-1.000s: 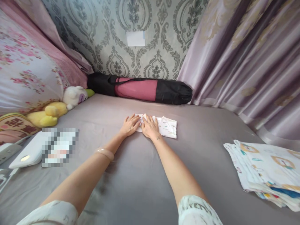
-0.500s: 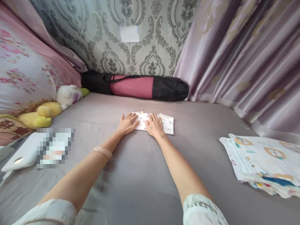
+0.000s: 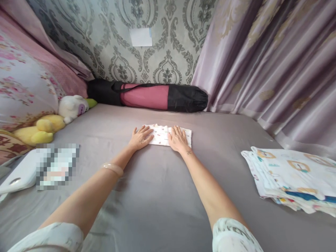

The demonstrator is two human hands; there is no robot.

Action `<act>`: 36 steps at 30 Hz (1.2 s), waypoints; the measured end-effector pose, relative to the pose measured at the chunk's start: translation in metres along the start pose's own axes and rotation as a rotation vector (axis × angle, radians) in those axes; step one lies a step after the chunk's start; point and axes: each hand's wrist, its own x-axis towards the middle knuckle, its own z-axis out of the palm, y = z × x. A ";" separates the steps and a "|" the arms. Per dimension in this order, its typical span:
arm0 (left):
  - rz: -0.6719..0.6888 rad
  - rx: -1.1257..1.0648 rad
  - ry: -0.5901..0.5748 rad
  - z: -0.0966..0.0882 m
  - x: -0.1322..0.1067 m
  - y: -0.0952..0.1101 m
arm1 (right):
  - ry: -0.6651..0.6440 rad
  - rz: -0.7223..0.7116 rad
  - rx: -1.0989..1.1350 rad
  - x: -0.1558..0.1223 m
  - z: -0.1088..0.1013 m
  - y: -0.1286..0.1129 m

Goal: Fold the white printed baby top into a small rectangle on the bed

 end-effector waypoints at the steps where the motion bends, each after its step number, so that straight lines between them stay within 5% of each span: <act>1: -0.002 -0.002 0.000 0.000 0.000 0.000 | -0.004 -0.003 -0.008 -0.002 0.002 0.001; 12: -0.010 -0.012 0.048 -0.003 -0.003 0.005 | -0.055 0.002 0.041 0.000 -0.003 0.010; 16: 0.085 0.037 0.126 -0.006 -0.006 0.010 | 0.055 0.030 -0.049 -0.005 -0.005 0.028; 27: 0.023 0.079 -0.122 0.001 0.003 0.004 | 0.027 0.036 -0.119 -0.007 0.010 0.040; 36: 0.022 0.170 -0.171 -0.028 0.031 0.006 | -0.025 -0.047 -0.030 0.013 -0.009 0.062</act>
